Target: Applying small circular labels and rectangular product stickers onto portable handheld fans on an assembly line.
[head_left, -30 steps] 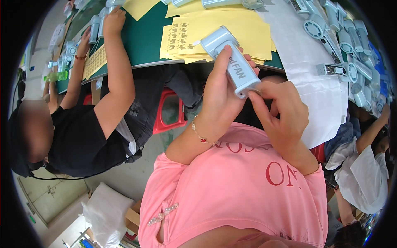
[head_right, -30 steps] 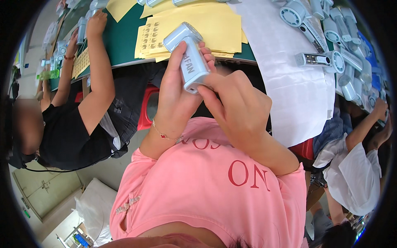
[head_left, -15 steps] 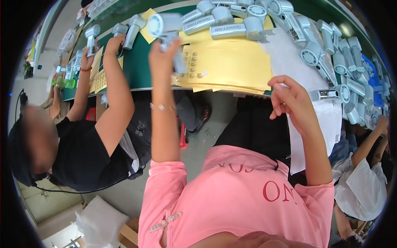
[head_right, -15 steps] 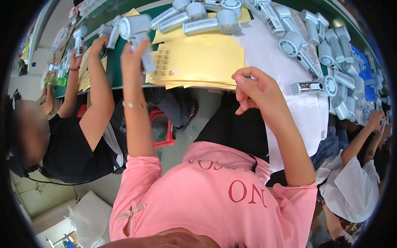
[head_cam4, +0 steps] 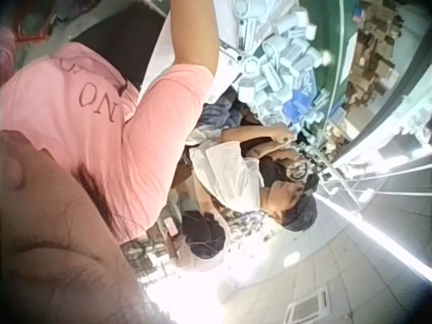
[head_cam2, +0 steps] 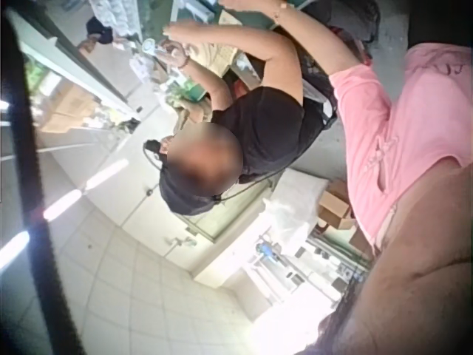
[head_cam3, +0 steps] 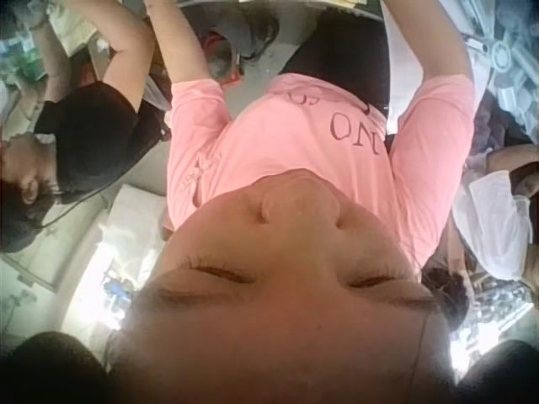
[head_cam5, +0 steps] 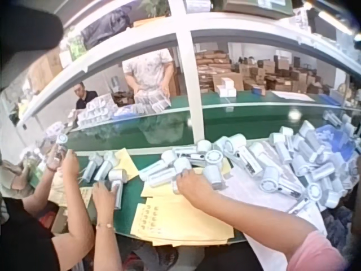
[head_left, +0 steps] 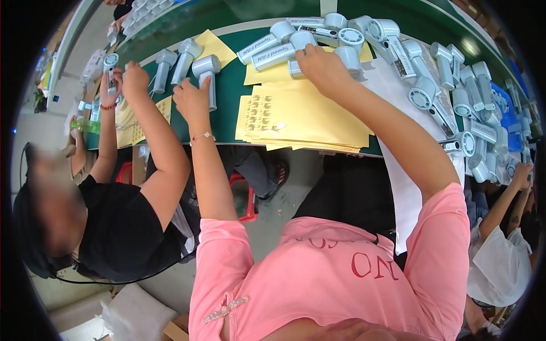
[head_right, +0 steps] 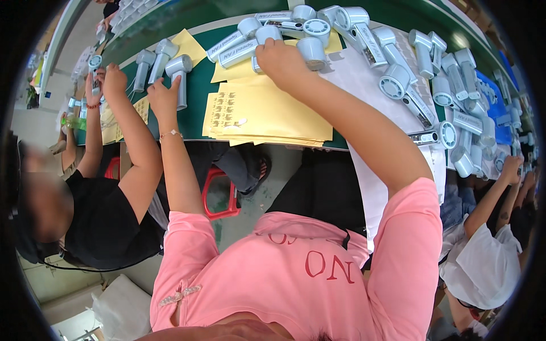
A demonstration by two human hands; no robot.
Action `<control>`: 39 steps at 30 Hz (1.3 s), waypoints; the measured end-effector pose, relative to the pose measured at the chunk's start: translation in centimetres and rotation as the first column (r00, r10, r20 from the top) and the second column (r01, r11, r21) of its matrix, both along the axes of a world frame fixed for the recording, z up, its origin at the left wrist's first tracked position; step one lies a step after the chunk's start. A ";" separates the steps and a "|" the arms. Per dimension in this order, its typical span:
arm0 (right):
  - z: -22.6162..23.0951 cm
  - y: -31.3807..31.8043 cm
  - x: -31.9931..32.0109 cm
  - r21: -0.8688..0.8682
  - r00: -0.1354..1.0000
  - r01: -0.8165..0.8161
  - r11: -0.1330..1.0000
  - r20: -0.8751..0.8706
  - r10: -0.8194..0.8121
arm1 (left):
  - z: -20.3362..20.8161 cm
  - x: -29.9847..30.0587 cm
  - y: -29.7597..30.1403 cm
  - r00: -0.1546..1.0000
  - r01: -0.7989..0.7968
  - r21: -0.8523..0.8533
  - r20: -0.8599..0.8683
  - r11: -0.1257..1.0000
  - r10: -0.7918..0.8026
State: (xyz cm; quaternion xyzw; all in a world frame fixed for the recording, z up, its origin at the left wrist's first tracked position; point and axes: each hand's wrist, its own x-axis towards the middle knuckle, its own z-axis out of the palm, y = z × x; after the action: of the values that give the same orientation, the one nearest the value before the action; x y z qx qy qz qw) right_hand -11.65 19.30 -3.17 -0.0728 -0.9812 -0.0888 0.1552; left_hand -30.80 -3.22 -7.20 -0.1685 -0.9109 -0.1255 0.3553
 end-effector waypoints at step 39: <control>0.6 8.8 7.1 -0.530 0.981 -0.071 0.845 0.116 0.155 | 5.8 20.3 3.7 -0.255 -0.847 0.532 -0.423 -0.011 -0.869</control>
State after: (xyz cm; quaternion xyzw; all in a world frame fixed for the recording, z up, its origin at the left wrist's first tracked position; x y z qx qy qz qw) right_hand -4.58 28.10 -2.59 -0.0472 -0.9798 0.1852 0.0581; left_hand -10.50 0.46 -1.38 -0.0299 -0.1259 -0.8057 -0.5780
